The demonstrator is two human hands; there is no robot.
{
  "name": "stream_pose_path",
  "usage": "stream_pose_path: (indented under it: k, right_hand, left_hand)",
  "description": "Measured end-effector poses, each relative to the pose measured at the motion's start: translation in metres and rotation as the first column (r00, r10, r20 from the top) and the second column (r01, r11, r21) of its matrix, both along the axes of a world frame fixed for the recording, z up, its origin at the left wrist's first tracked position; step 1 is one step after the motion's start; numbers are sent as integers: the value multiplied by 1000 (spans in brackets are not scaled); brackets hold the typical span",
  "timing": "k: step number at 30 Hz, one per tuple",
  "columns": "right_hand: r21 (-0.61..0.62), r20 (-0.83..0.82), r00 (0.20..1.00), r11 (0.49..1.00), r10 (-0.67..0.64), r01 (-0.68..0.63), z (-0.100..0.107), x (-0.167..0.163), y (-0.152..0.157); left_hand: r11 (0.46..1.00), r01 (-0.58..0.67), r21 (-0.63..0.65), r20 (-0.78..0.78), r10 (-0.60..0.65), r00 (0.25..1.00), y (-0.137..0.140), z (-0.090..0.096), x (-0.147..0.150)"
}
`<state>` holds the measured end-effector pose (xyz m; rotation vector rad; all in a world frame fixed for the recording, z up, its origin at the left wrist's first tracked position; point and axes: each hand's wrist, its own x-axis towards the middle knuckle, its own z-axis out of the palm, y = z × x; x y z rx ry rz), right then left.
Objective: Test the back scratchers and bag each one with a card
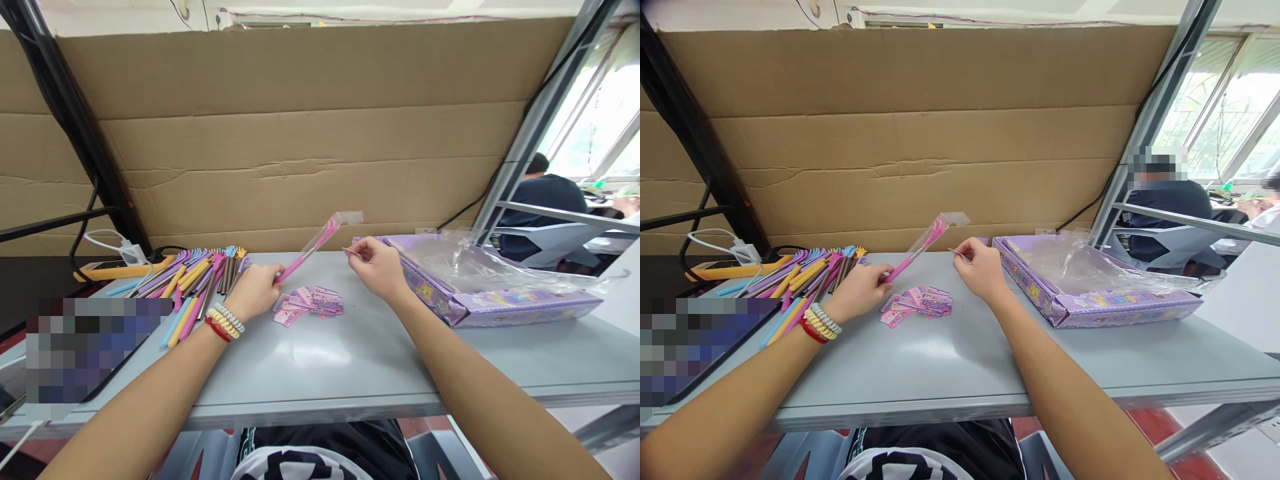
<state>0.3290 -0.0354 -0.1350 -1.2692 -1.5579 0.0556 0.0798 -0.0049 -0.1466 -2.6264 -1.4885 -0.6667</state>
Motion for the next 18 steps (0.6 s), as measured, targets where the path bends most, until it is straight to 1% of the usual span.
stream_pose_path:
  k: [3,7,11,18]
  right_hand:
    - [141,-33,994,984,-101,105,1,2,0]
    - [285,-15,974,933,-225,220,2,0,-2]
    - [372,-6,951,882,-308,288,3,-2,-2]
    - [492,33,921,809,-388,323,3,2,0]
  left_hand:
    - [1000,19,3,-23,-19,1000,-2,0,1]
    - [999,45,12,-69,-44,997,-5,2,3]
    - [998,66,10,-91,-65,994,-9,5,5]
    - [995,95,15,-105,-93,990,-12,6,7]
